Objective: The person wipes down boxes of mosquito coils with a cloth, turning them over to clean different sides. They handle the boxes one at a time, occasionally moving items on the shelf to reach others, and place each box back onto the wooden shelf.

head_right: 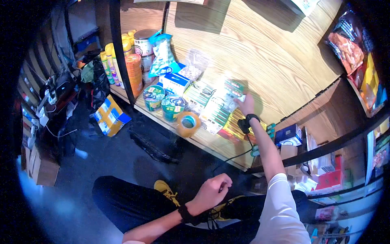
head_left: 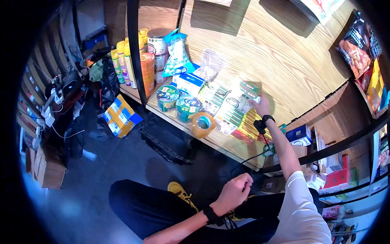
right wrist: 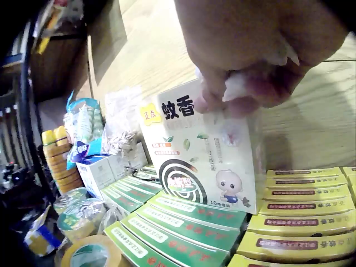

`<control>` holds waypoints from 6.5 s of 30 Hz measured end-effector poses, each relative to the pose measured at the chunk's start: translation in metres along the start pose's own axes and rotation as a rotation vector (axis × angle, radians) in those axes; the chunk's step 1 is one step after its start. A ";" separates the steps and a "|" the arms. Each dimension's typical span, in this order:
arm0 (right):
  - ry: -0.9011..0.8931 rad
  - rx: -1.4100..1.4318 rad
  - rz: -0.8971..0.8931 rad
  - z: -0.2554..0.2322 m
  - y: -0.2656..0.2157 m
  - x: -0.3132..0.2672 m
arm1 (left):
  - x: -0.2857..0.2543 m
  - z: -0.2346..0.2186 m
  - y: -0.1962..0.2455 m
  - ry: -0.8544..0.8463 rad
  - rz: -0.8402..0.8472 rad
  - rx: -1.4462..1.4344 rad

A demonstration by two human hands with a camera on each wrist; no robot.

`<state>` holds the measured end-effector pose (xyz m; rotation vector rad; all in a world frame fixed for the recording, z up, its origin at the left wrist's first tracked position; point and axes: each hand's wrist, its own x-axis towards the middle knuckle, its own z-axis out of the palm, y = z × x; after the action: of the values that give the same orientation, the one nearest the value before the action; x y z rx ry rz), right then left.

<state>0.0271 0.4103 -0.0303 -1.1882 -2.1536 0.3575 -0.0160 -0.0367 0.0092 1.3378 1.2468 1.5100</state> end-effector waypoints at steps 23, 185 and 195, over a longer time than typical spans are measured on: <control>-0.747 0.747 0.296 -0.223 -0.091 -0.258 | 0.018 0.007 0.014 0.253 -0.061 -0.311; -0.273 0.299 -0.068 -0.203 -0.075 -0.314 | 0.024 0.034 -0.020 0.132 -0.565 -0.794; -0.389 0.247 -0.302 -0.178 -0.119 -0.354 | 0.014 0.035 -0.037 0.054 -0.608 -0.617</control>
<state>0.2006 0.0381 0.0223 -0.6829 -2.4847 0.7437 0.0139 -0.0085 -0.0240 0.4594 0.9724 1.3230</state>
